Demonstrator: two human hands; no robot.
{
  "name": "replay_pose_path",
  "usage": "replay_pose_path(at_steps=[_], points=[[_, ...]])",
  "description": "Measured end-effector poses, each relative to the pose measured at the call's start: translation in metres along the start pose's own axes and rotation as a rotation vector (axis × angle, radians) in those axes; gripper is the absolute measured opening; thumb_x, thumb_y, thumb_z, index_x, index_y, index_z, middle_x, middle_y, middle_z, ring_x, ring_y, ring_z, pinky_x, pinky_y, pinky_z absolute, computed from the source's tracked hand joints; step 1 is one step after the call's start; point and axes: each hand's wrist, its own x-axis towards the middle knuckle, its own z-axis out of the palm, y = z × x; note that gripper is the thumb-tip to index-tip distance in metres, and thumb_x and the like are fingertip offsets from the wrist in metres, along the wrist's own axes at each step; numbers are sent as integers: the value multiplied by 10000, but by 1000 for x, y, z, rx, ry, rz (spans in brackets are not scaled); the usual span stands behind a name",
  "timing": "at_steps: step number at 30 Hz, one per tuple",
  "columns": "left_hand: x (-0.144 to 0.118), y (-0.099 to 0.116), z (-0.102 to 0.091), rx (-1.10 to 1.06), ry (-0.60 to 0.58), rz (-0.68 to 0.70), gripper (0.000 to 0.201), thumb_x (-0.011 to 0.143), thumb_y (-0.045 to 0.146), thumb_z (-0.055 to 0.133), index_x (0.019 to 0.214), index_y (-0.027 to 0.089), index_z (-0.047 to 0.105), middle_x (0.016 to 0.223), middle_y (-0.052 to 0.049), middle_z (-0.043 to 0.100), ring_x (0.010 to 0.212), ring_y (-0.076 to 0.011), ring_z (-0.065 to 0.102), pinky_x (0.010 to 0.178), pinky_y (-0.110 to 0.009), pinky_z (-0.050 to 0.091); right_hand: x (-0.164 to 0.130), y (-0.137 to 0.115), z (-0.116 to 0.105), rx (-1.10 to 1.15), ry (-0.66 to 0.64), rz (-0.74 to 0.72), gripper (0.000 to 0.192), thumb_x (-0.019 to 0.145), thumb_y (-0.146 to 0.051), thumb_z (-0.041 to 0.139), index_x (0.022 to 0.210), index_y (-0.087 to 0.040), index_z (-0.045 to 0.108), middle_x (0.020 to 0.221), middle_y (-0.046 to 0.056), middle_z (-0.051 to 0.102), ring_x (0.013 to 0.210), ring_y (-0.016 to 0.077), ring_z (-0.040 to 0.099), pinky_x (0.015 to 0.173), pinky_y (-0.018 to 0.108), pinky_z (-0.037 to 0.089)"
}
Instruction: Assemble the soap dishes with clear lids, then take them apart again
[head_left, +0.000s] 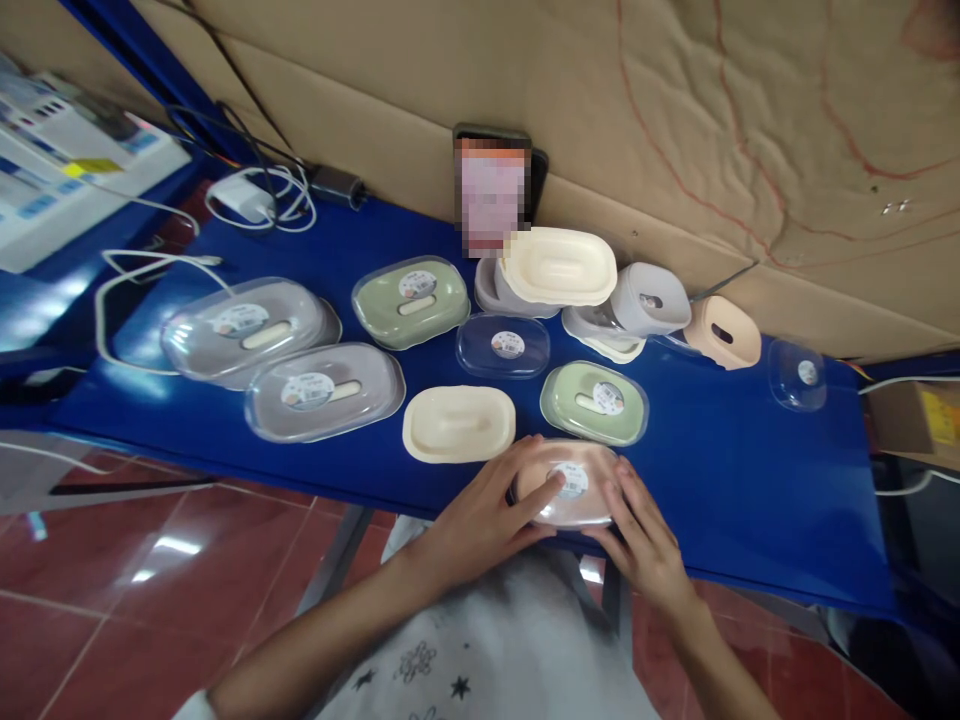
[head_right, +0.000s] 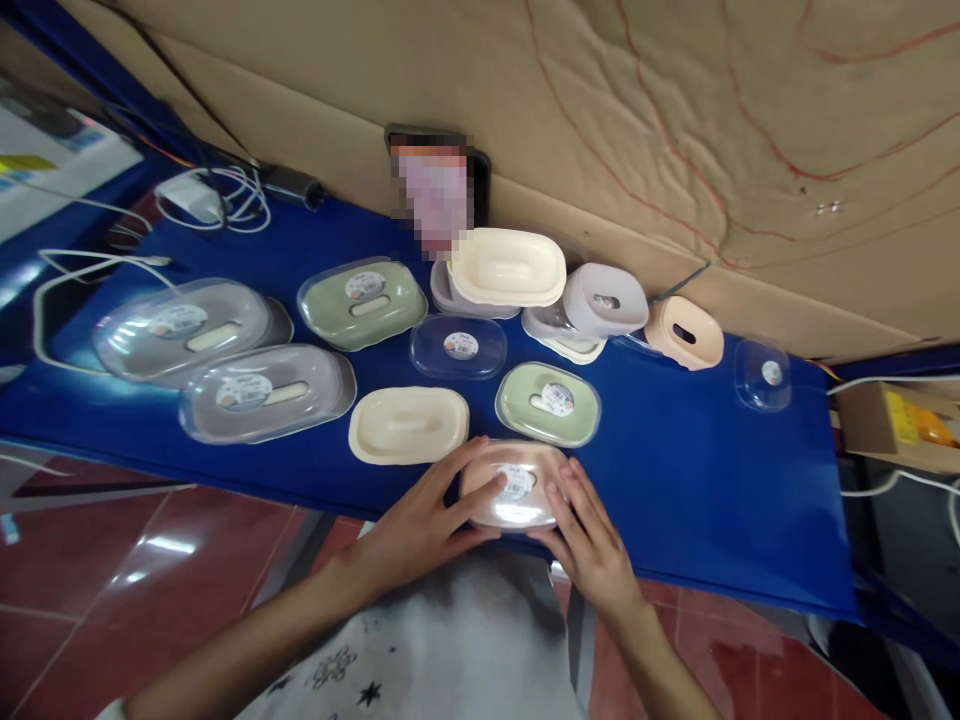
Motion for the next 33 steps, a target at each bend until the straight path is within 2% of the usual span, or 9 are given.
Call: replay_pose_path(at_steps=[4,8,10,12,16,20,23,27,33], points=[[1,0,-3,2,-2,3,563,1057,278,671,1573,225,451,1665,-259,437,1581,-400,457,1146,-600,588,8,-2,-16,-31,-86,-2,811,1046,-269,681,1749,-200,284,1683,133,503,1540,316,524,1199,441,572],[1,1,-8,24,-1,-23,585,1032,239,693,1565,236,454,1672,-240,443,1555,-389,496,1136,-578,603,41,32,-33,-17,-29,59,715,1083,-303,610,1737,-329,325,1707,91,485,1550,335,513,1264,558,483],[1,2,-11,46,-12,-28,591,1030,235,694,1567,243,446,1684,-236,429,1553,-390,499,1134,-578,605,62,53,-33,6,-38,104,742,1076,-307,632,1738,-370,304,1778,81,363,1613,349,413,1296,598,419],[2,3,-14,62,-18,-27,574,1036,237,682,1560,248,448,1687,-227,423,1555,-387,496,1132,-579,607,80,70,-27,86,-139,96,752,1072,-371,651,1736,-385,298,1813,76,282,1648,343,343,1298,590,413],[8,6,-19,62,7,-3,548,1043,276,682,1544,216,469,1664,-245,433,1562,-383,485,1128,-571,610,91,84,-15,189,-194,101,744,1070,-444,653,1729,-386,312,1826,70,245,1658,311,325,1290,536,434],[14,9,-17,45,5,2,570,1042,297,700,1559,229,469,1654,-237,454,1550,-387,500,1133,-601,599,71,76,-15,104,-53,129,722,1091,-375,605,1738,-400,284,1832,50,223,1674,342,276,1327,615,352],[16,9,-15,36,2,-20,591,1043,297,702,1576,245,453,1649,-227,471,1546,-388,508,1129,-616,599,47,59,-17,99,82,66,643,1112,-366,533,1725,-378,340,1769,61,388,1613,355,414,1282,625,428],[14,6,-16,41,13,-11,609,1051,327,701,1592,220,444,1674,-243,443,1557,-384,498,1132,-588,605,29,30,-15,96,-31,-112,746,1063,-498,644,1724,-307,358,1714,107,472,1589,354,454,1227,575,517],[6,-6,-17,-1,-38,-1,690,1019,309,746,1623,235,421,1722,-207,404,1577,-360,481,1174,-544,585,25,11,-4,58,-65,-185,823,997,-270,775,1713,-298,369,1634,77,578,1591,268,458,1300,521,456]])
